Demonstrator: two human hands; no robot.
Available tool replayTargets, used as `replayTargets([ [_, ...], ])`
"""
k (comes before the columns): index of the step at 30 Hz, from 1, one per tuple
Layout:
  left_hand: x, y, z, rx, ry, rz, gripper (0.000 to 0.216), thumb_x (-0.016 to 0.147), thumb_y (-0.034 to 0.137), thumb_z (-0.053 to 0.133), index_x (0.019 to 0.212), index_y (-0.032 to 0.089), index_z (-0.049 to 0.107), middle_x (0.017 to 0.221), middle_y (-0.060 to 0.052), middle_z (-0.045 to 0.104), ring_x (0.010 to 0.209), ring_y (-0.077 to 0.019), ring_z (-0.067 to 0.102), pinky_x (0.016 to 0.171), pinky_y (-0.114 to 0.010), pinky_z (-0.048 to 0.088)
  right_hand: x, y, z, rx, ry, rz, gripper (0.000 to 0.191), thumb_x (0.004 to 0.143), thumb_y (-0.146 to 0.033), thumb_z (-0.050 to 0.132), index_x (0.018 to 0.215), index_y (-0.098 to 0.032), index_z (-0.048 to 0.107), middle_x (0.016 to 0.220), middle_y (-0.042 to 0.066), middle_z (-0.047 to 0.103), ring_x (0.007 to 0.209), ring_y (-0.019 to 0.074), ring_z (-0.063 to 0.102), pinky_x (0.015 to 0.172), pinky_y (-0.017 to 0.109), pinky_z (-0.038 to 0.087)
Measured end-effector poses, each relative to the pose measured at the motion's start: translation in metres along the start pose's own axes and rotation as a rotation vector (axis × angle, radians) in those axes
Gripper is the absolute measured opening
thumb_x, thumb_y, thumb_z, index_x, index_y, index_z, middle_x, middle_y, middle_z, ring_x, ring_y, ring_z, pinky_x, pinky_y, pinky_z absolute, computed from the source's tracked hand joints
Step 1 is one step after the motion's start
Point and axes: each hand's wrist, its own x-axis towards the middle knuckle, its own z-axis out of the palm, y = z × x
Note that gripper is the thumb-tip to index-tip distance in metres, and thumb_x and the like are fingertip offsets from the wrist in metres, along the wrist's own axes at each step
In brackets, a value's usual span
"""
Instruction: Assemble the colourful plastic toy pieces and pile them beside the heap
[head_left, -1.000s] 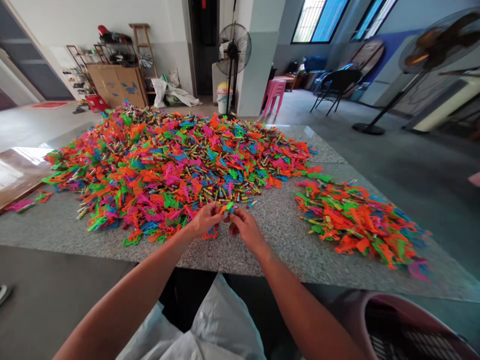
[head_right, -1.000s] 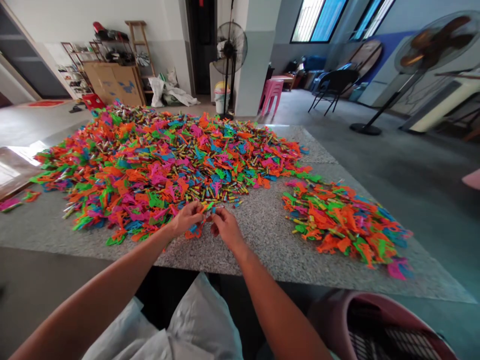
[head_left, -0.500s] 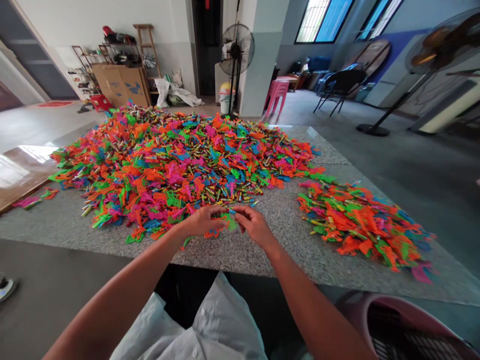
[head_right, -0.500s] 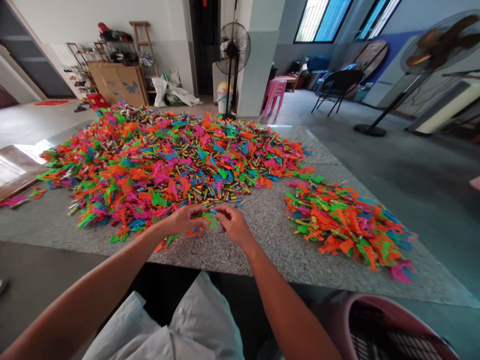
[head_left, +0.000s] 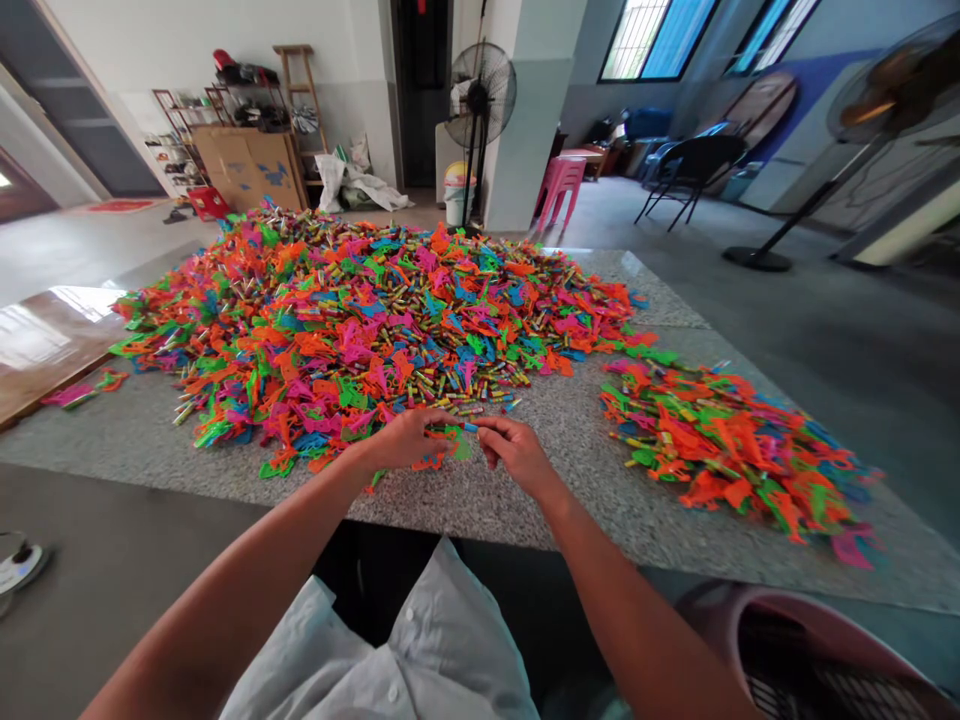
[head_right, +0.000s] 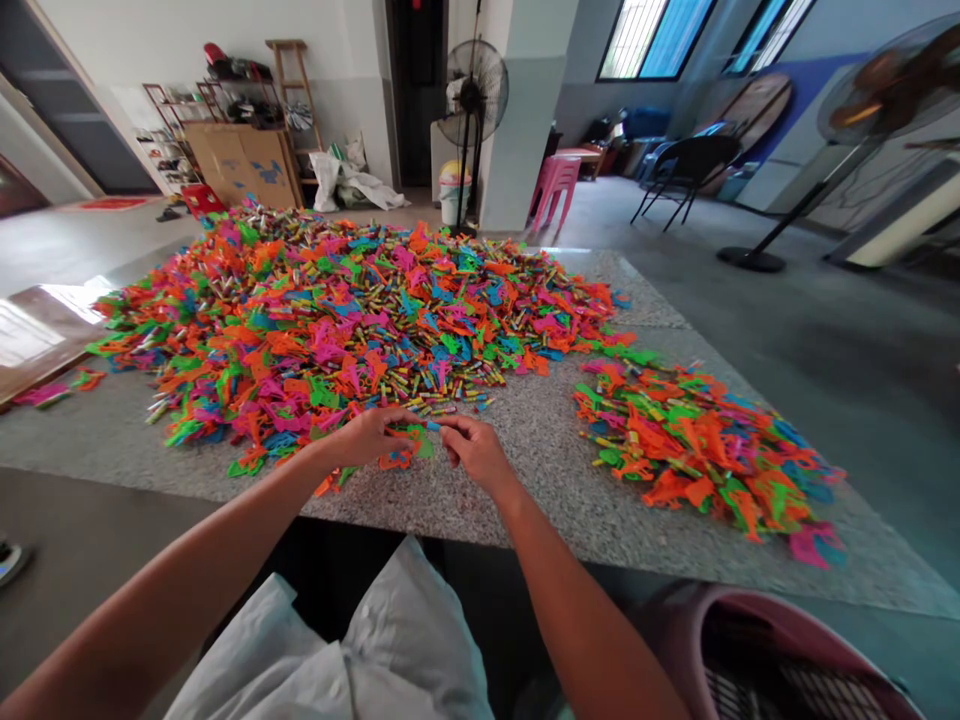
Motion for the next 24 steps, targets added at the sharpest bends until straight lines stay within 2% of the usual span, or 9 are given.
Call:
replayTargets([
  [3,0.001,0.0,0.004,-0.012,0.018,0.019,0.036,0.089,0.034,0.068,0.121,0.022,0.077,0.117,-0.005,0.078,0.107,-0.023,0.069,0.095,-0.031,0.052,-0.002,0.001,-0.002,-0.042,-0.02,0.011,0.03,0.088,-0.045,0.069,0.104,-0.021,0.078,0.061,-0.004,0.056,0.05,0.0132,0.05,0.048,0.027,0.046],
  [7,0.002,-0.003,0.012,0.007,0.077,-0.061,0.027,0.089,0.035,0.066,0.108,0.02,0.079,0.092,-0.002,0.076,0.084,-0.0181,0.066,0.077,-0.026,0.05,-0.004,0.005,-0.005,-0.101,-0.046,0.027,0.034,0.089,-0.046,0.068,0.109,-0.021,0.079,0.059,-0.004,0.055,0.048,0.0131,0.048,0.047,0.027,0.042],
  [12,0.004,-0.013,0.024,-0.084,0.058,-0.162,0.027,0.088,0.038,0.064,0.099,0.019,0.079,0.072,0.002,0.067,0.065,-0.0137,0.056,0.06,-0.024,0.041,-0.013,0.007,-0.007,-0.3,-0.077,-0.048,0.031,0.092,-0.042,0.066,0.109,-0.022,0.081,0.072,0.0,0.067,0.057,0.0136,0.052,0.054,0.026,0.041],
  [15,0.006,-0.016,0.033,-0.06,-0.032,-0.143,0.028,0.089,0.041,0.063,0.099,0.018,0.078,0.076,0.001,0.069,0.066,-0.0143,0.058,0.062,-0.025,0.042,-0.02,0.013,-0.013,-0.301,-0.163,0.049,0.032,0.092,-0.043,0.064,0.11,-0.021,0.08,0.065,-0.002,0.063,0.051,0.0122,0.049,0.05,0.025,0.039],
  [17,0.008,-0.016,0.038,0.055,-0.021,-0.122,0.028,0.092,0.038,0.061,0.105,0.019,0.077,0.086,-0.002,0.074,0.075,-0.0169,0.064,0.068,-0.026,0.046,-0.022,0.021,-0.027,-0.257,-0.178,0.154,0.033,0.09,-0.045,0.066,0.107,-0.02,0.079,0.059,-0.004,0.058,0.047,0.0119,0.048,0.046,0.024,0.04],
  [19,0.01,-0.016,0.038,0.206,0.076,-0.15,0.03,0.094,0.034,0.059,0.115,0.02,0.074,0.098,-0.006,0.076,0.086,-0.0204,0.069,0.076,-0.029,0.048,-0.022,0.027,-0.052,-0.221,-0.077,0.226,0.033,0.084,-0.047,0.071,0.1,-0.019,0.078,0.058,-0.004,0.058,0.045,0.0123,0.05,0.044,0.024,0.041],
  [20,0.01,-0.017,0.036,0.275,0.126,-0.183,0.031,0.095,0.033,0.058,0.118,0.02,0.073,0.101,-0.007,0.076,0.09,-0.0219,0.07,0.079,-0.03,0.049,-0.021,0.03,-0.069,-0.205,0.032,0.238,0.033,0.081,-0.048,0.074,0.094,-0.019,0.077,0.058,-0.004,0.059,0.045,0.0124,0.051,0.043,0.024,0.041],
  [22,0.008,-0.021,0.029,0.392,0.173,-0.243,0.029,0.096,0.035,0.058,0.118,0.02,0.072,0.103,-0.008,0.076,0.095,-0.0244,0.071,0.082,-0.031,0.05,-0.017,0.031,-0.108,-0.124,0.367,0.197,0.036,0.075,-0.052,0.079,0.086,-0.018,0.073,0.06,-0.003,0.06,0.045,0.0117,0.05,0.041,0.023,0.041],
  [24,0.003,-0.027,0.021,0.484,0.125,-0.246,0.033,0.095,0.04,0.062,0.122,0.022,0.071,0.112,-0.01,0.074,0.102,-0.0266,0.071,0.085,-0.032,0.051,-0.012,0.029,-0.144,0.041,0.743,0.051,0.044,0.074,-0.059,0.078,0.089,-0.019,0.07,0.069,-0.002,0.066,0.048,0.0109,0.053,0.043,0.022,0.043],
])
